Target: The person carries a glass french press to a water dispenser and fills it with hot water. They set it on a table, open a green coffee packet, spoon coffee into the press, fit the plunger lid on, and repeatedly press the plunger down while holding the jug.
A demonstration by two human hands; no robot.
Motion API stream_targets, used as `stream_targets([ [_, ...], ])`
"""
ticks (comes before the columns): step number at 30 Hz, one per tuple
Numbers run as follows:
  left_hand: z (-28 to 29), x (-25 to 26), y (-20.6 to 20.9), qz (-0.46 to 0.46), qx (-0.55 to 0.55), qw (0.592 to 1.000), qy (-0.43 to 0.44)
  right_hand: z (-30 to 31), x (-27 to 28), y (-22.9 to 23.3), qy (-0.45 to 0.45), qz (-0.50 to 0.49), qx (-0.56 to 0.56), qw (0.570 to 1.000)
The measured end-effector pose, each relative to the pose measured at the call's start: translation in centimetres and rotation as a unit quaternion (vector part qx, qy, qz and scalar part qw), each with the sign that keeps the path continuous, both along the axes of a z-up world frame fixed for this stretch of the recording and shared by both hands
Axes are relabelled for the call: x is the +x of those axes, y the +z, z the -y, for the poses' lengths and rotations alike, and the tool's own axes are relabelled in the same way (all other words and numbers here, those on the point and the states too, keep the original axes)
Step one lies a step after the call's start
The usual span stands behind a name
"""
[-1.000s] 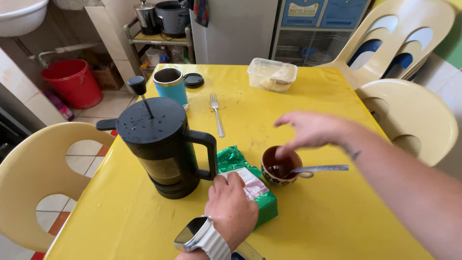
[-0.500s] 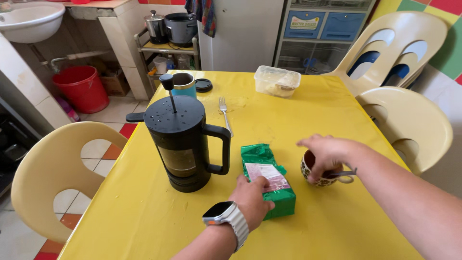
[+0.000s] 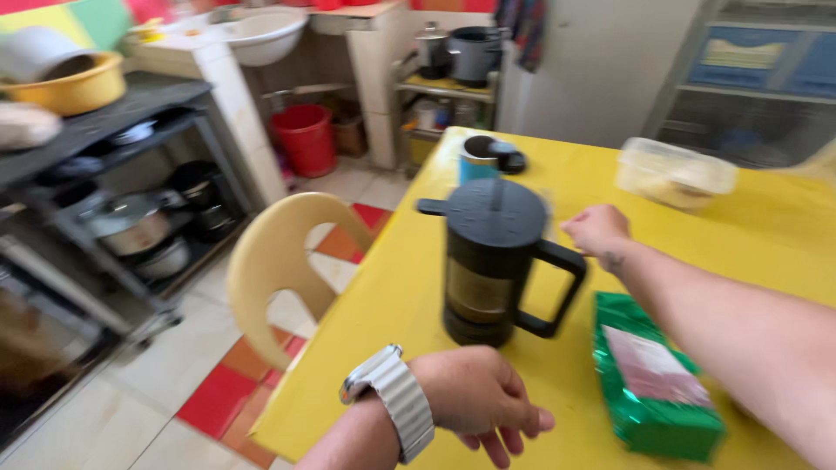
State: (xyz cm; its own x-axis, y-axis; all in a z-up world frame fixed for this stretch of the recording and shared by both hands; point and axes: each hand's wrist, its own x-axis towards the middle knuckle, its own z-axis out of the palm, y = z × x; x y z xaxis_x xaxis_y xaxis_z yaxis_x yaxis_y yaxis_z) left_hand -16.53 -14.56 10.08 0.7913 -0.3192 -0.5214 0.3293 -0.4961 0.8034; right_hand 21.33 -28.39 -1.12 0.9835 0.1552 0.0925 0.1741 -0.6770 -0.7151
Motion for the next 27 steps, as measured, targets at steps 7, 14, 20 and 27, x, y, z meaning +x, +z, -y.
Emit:
stream_targets([
  [7,-8.8,-2.4,0.6,-0.049,0.064,0.986,0.149,-5.2,4.6,-4.3,0.032,-0.158,0.057,0.985],
  [14,-13.9,0.6,2.8,0.163,0.091,0.910,0.369,-6.8,6.1,-6.7,0.061,-0.185,0.055,0.979],
  [20,-12.7,4.8,7.2,0.246,0.059,0.897,0.363,5.2,11.7,-4.2,-0.085,-0.240,0.121,0.959],
  [27,-9.3,4.6,10.5,0.391,-0.001,0.822,0.415,17.8,17.3,0.5,-0.163,-0.201,0.250,0.933],
])
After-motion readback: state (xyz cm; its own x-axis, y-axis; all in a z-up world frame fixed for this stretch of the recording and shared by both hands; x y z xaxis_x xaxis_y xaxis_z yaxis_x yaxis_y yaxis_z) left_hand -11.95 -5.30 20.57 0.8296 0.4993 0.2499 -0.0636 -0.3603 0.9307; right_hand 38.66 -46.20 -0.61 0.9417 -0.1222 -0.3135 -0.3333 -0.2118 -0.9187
